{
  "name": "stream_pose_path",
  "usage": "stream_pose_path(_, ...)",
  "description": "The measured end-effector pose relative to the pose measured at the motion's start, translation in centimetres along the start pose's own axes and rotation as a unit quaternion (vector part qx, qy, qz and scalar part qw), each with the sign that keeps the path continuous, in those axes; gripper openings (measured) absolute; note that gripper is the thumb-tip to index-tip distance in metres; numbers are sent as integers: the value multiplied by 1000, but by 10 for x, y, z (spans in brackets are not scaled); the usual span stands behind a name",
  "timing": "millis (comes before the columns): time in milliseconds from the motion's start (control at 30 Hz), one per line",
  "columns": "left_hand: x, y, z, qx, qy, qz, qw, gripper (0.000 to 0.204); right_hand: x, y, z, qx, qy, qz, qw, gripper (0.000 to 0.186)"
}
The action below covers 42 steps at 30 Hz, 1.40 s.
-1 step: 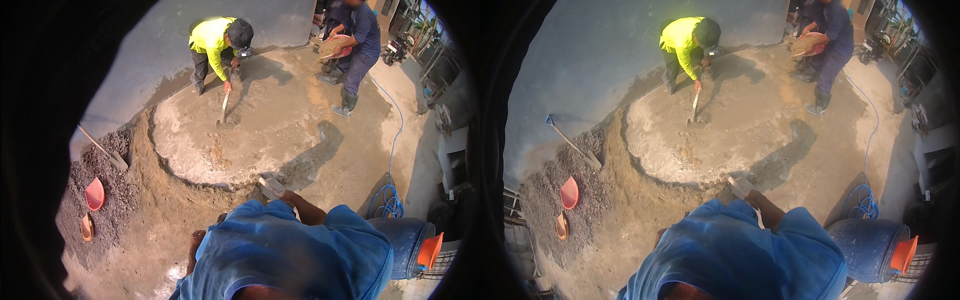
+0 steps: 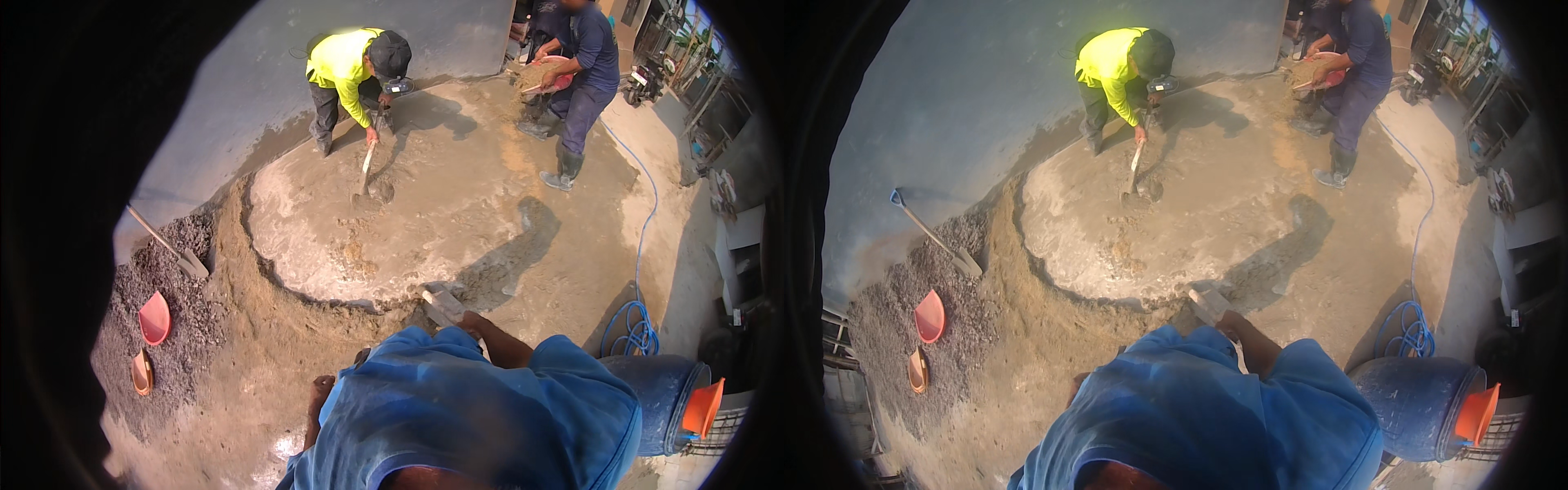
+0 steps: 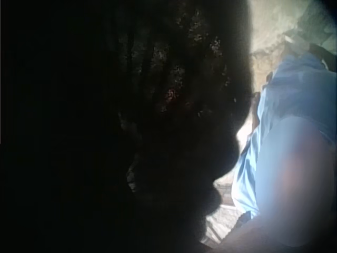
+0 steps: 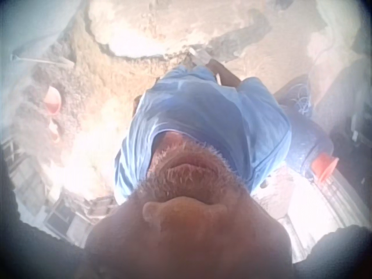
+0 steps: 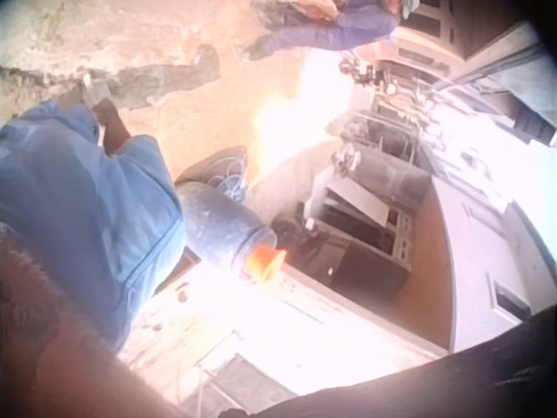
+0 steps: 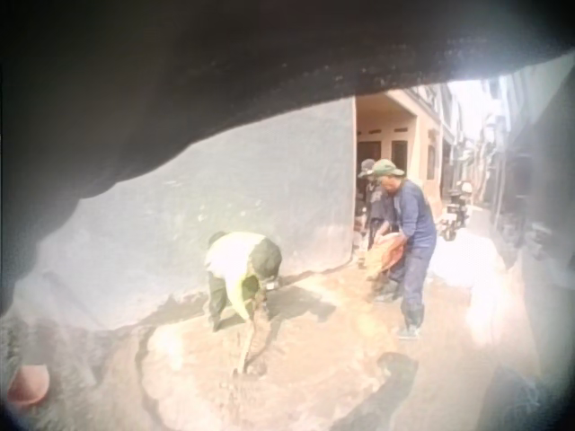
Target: The person uses a long-handled screed to level wet concrete on a floor while other workers assist nearby. The person also scoops and pours concrete from buckets to fill low spots and continues smoothing the surface with the screed and a shovel.
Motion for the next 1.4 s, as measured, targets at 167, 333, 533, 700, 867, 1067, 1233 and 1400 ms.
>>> stream_pose_path(167,7,75,2,110,-20,-39,993,33,-4,32,-4,17,13,-43,999,67)
stream_pose_path(333,-19,112,13,-42,19,-18,999,33,1,1,45,31,-43,-125,991,73)
stream_pose_path(533,-29,110,-10,-76,30,78,994,31,-17,6,83,92,-71,-113,987,67)
stream_pose_path(700,-26,104,4,-83,47,104,990,31,-20,17,90,103,-75,-110,986,59)
stream_pose_path(867,-29,49,20,-137,61,124,981,30,-20,9,80,101,-28,-158,982,38)
stream_pose_path(1067,-78,46,6,-108,111,107,982,36,-10,-21,56,161,-55,-239,956,30)
stream_pose_path(1233,-114,52,-9,-93,124,106,982,37,1,-67,32,199,-79,-190,958,28)
stream_pose_path(1400,-138,37,-36,-110,90,93,986,41,-2,-111,6,234,-77,-93,965,26)
Point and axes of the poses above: each hand's wrist, its own z-axis away from the middle knuckle, its own x-axis out of the palm, y = z × x, the point moved 6 cm from there along -z, towards the middle knuckle, and after that the axes turned 2 degrees about -x, right-handed, at the moved point
